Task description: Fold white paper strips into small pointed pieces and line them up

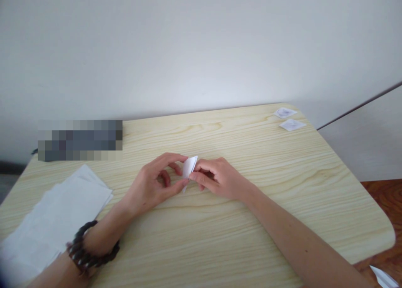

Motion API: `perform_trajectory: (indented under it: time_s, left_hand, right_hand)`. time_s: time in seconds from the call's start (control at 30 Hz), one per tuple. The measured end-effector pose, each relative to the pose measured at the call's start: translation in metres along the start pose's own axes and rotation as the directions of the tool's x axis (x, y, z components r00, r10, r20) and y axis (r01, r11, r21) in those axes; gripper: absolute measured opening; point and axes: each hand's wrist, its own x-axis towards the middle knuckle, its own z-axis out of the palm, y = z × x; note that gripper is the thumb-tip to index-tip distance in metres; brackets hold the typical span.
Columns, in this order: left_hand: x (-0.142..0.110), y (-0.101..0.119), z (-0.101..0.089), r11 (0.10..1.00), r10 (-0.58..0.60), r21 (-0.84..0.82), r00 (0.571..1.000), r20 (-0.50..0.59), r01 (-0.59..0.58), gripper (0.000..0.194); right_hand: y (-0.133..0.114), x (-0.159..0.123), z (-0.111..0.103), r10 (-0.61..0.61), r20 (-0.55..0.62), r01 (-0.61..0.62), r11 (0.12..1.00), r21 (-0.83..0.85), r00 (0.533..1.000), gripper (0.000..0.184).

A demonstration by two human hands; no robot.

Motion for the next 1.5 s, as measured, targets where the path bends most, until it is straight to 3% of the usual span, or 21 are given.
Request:
perform_trajectory:
  time_s: [0.2, 0.37, 0.47, 0.67, 1.13, 1.3, 1.5]
  left_hand:
    - [0.001, 0.004, -0.002, 0.999, -0.037, 0.017, 0.999, 0.025, 0.037, 0.035]
    - [-0.001, 0.006, 0.001, 0.999, -0.002, 0.049, 0.999, -0.038, 0.004, 0.032]
    - [-0.004, 0.006, 0.005, 0.992, 0.054, 0.12, 0.996, -0.072, -0.045, 0.034]
    - [-0.006, 0.004, 0.011, 0.986, 0.112, 0.14, 0.98, -0.167, -0.089, 0.043]
    - [-0.004, 0.007, 0.013, 0.966, 0.084, 0.255, 0.986, -0.141, -0.046, 0.033]
    - [-0.004, 0.008, 0.013, 0.89, 0.108, 0.452, 0.99, -0.09, -0.056, 0.003]
    - [-0.006, 0.007, 0.015, 0.751, 0.251, 0.649, 0.962, -0.106, -0.124, 0.017]
  right_hand:
    - [-0.002, 0.0, 0.001, -0.029, -0.036, 0.026, 0.996, -0.085, 0.999, 0.024]
    - [0.0, -0.001, 0.007, -0.201, -0.168, 0.13, 0.924, -0.36, 0.965, 0.025]
    - [0.001, 0.0, 0.011, -0.261, -0.224, 0.142, 0.887, -0.44, 0.939, 0.023]
    - [0.0, 0.002, 0.014, -0.264, -0.294, 0.12, 0.895, -0.43, 0.919, 0.024]
    - [-0.002, 0.003, 0.016, -0.299, -0.23, 0.172, 0.877, -0.449, 0.926, 0.022]
    - [-0.004, 0.003, 0.016, -0.299, -0.243, 0.157, 0.867, -0.472, 0.923, 0.025]
    - [-0.008, 0.006, 0.022, -0.215, -0.42, -0.013, 0.879, -0.476, 0.882, 0.029]
